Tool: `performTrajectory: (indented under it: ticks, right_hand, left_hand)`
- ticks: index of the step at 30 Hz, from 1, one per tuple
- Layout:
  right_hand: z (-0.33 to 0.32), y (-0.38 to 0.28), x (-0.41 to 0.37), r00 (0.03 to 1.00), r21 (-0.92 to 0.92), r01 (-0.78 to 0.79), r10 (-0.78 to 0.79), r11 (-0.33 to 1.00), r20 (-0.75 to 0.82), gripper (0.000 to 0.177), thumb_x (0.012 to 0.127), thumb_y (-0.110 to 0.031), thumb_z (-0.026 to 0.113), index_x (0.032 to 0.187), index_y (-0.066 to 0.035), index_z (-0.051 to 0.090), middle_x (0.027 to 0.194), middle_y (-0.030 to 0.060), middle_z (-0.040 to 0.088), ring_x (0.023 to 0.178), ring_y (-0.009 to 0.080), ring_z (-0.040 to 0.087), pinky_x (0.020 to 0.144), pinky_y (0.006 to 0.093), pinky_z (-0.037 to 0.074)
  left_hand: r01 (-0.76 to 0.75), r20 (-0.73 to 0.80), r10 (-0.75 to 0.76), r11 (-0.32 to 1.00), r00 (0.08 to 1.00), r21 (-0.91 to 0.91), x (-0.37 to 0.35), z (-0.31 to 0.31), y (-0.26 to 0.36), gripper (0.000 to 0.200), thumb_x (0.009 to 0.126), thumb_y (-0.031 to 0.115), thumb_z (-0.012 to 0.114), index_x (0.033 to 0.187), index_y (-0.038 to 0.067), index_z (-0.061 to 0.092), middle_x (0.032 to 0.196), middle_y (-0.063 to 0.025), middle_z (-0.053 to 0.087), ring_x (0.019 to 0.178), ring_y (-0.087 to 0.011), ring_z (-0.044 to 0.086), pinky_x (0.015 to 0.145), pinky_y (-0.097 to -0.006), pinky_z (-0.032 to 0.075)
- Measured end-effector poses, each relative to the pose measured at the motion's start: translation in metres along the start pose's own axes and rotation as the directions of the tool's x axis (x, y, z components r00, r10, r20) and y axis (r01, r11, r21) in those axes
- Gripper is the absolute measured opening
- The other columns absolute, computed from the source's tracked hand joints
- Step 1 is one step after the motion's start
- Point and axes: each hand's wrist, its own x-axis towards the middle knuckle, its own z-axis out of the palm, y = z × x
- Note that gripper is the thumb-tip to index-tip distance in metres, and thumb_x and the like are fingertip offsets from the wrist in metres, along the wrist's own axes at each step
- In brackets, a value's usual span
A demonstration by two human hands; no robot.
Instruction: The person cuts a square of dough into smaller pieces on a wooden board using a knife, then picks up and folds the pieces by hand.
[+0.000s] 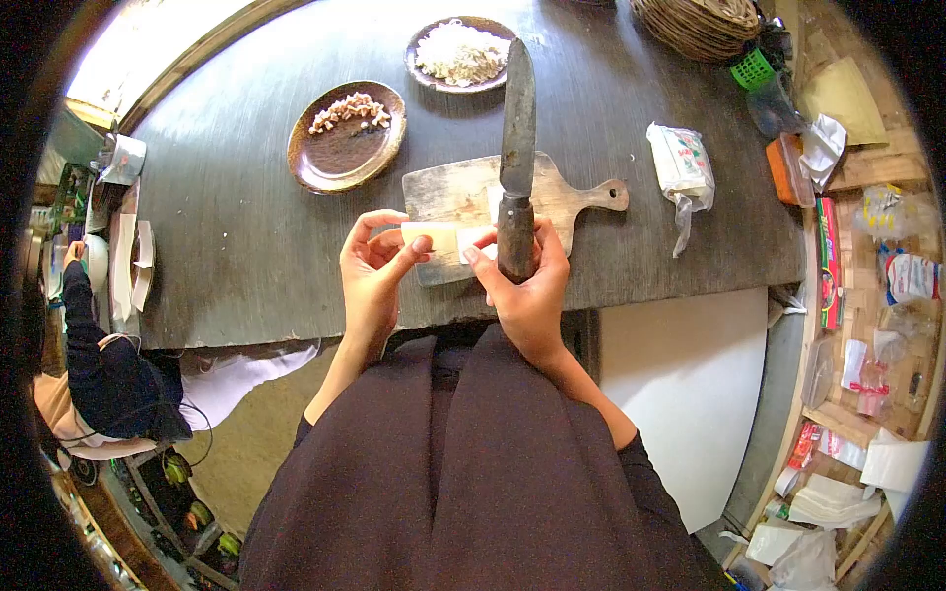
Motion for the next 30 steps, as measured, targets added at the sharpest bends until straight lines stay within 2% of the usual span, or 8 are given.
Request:
performTrajectory:
  ticks: [6,10,15,17,19,21,23,30]
  right_hand:
    - [-0.004,0.000,0.002,1.000,-0.003,-0.010,0.010,1.000,0.003,0.032,0.087,0.000,0.076,0.108,-0.003,0.053,0.090,0.0044,0.068,0.054,0.0026,0.052,0.045,0.0194,0.040]
    - [-0.005,-0.001,0.004,0.999,0.027,-0.020,0.019,0.999,0.040,0.030,0.089,-0.002,0.075,0.110,-0.003,0.053,0.089,0.0048,0.068,0.053,0.0026,0.051,0.045,0.0197,0.039]
    - [-0.037,0.003,0.003,0.948,0.034,-0.145,0.129,0.989,0.292,0.024,0.103,-0.022,0.062,0.117,-0.005,0.054,0.085,0.0035,0.063,0.059,0.0033,0.049,0.049,0.0194,0.036]
    - [-0.045,-0.002,-0.003,0.950,-0.099,-0.134,0.156,0.986,0.271,0.028,0.105,-0.025,0.057,0.121,-0.002,0.056,0.084,0.0015,0.060,0.067,0.0036,0.046,0.056,0.0202,0.036]
    - [-0.056,0.006,-0.005,0.971,-0.303,-0.055,0.122,0.951,0.208,0.029,0.104,-0.022,0.058,0.123,-0.001,0.058,0.084,0.0000,0.059,0.071,0.0036,0.044,0.061,0.0217,0.037]
    - [-0.067,0.017,-0.006,0.975,-0.307,-0.058,0.119,0.950,0.186,0.028,0.104,-0.020,0.058,0.123,0.000,0.059,0.085,-0.0013,0.059,0.072,0.0039,0.043,0.063,0.0227,0.037]
    - [-0.074,0.023,-0.007,0.983,-0.364,-0.014,0.079,0.931,0.166,0.025,0.107,-0.020,0.052,0.124,-0.002,0.056,0.075,-0.0038,0.050,0.058,0.0014,0.039,0.049,0.0185,0.032]
    - [-0.092,0.036,-0.012,0.987,-0.418,-0.123,0.155,0.900,0.043,0.027,0.104,-0.018,0.059,0.126,-0.002,0.056,0.081,-0.0054,0.051,0.068,0.0022,0.043,0.056,0.0190,0.036]
  left_hand:
    - [-0.033,-0.041,0.032,0.999,0.999,-0.021,0.004,-0.006,0.003,0.027,0.087,0.002,0.079,0.108,0.002,0.061,0.088,-0.0093,0.075,0.081,-0.0117,0.069,0.077,-0.0272,0.056]
    - [-0.015,-0.036,0.014,0.999,0.999,-0.029,0.007,-0.009,0.004,0.025,0.090,0.003,0.077,0.109,0.003,0.061,0.091,-0.0099,0.075,0.082,-0.0122,0.069,0.078,-0.0276,0.056]
    - [0.154,-0.068,-0.190,0.921,0.979,-0.359,0.018,-0.021,-0.002,0.020,0.093,0.005,0.073,0.107,0.007,0.060,0.099,-0.0096,0.073,0.087,-0.0134,0.070,0.077,-0.0293,0.058]
    - [0.136,-0.100,-0.184,0.921,0.978,-0.366,0.024,-0.030,-0.007,0.021,0.092,0.004,0.074,0.106,0.008,0.059,0.100,-0.0091,0.073,0.087,-0.0137,0.070,0.077,-0.0297,0.058]
    - [0.036,-0.153,-0.075,0.970,0.985,-0.240,0.029,-0.033,-0.007,0.020,0.092,0.004,0.073,0.106,0.008,0.059,0.100,-0.0092,0.073,0.088,-0.0134,0.070,0.078,-0.0300,0.058]
    - [-0.004,-0.193,-0.032,0.983,0.981,-0.184,0.032,-0.032,-0.008,0.022,0.091,0.003,0.074,0.107,0.006,0.060,0.101,-0.0105,0.073,0.088,-0.0142,0.071,0.078,-0.0294,0.059]
    - [-0.090,-0.128,0.107,0.987,0.986,0.136,0.040,-0.033,-0.013,0.025,0.090,0.004,0.076,0.110,0.003,0.061,0.101,-0.0118,0.073,0.088,-0.0148,0.071,0.077,-0.0283,0.058]
    - [-0.015,-0.083,0.033,0.977,0.996,0.213,0.060,-0.040,-0.030,0.030,0.088,0.004,0.078,0.113,0.000,0.062,0.101,-0.0120,0.072,0.089,-0.0152,0.070,0.077,-0.0283,0.059]
